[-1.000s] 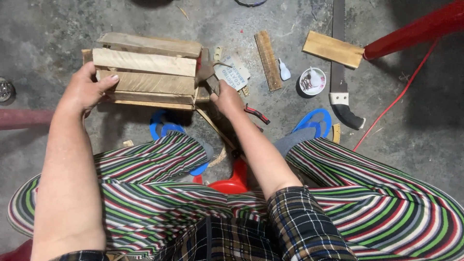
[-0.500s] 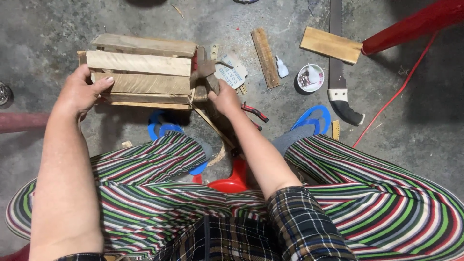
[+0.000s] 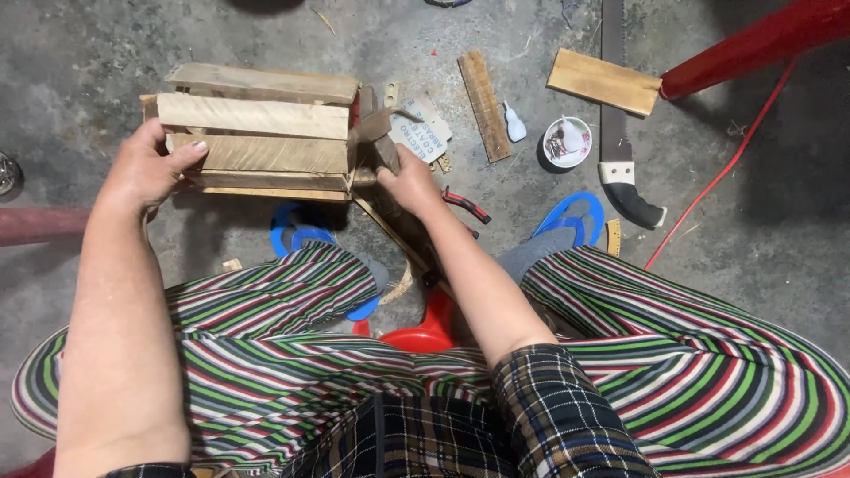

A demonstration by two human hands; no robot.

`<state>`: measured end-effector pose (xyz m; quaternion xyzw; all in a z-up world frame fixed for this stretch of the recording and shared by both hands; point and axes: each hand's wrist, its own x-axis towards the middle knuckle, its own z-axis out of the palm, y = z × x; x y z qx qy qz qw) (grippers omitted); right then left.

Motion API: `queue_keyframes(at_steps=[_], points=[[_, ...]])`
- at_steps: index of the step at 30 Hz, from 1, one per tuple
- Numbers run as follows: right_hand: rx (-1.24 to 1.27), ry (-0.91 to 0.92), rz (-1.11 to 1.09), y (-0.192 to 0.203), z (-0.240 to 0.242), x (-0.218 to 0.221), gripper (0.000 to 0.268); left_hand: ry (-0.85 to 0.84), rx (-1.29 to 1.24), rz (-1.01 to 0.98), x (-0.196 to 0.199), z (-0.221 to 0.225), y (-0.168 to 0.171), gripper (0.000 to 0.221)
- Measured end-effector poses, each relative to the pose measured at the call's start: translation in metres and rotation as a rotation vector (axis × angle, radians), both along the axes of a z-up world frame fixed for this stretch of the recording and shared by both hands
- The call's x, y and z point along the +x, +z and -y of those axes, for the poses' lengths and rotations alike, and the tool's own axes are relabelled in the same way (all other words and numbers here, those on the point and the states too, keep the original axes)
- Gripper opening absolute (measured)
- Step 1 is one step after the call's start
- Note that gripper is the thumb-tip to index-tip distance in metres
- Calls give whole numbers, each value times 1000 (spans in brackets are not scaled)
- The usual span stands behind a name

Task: Assembling a small wooden crate by hammering nails into wooden slats and sanding the surfaces for a smooth finish.

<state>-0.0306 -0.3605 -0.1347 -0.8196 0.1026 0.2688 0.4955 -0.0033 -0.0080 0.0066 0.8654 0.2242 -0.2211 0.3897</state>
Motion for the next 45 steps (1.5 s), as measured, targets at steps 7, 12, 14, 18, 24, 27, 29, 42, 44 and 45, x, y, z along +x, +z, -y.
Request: queue_keyframes(at_steps=[7, 12, 14, 18, 24, 27, 29, 42, 44, 45], points=[[-243, 103, -32, 3, -4, 2, 30, 3, 22, -7, 1, 3, 5, 35], [-40, 57, -65, 13, -5, -1, 31, -29, 58, 4, 1, 1, 2, 33], [-150, 134, -78, 8, -5, 4, 32, -41, 36, 54, -2, -11, -15, 36], [-191, 104, -21, 7, -3, 4, 23, 10, 15, 7, 1, 3, 1, 36], [-269, 203, -119, 12, -7, 10, 32, -55, 27, 92, 1, -13, -20, 36], [-199, 83, 3, -15, -10, 2, 31, -94, 65, 95, 1, -17, -22, 36], [-122, 49, 13, -18, -13, -5, 40, -73, 42, 79, 0, -12, -16, 36], [-155, 21, 82, -46, -8, -12, 41, -99, 21, 138, 1, -28, -41, 35], [-100, -86, -18, -28, 1, -14, 49, -64, 23, 93, 1, -19, -22, 34], [-55, -202, -124, -19, 9, -17, 57, -38, 16, 43, 1, -11, -17, 34]])
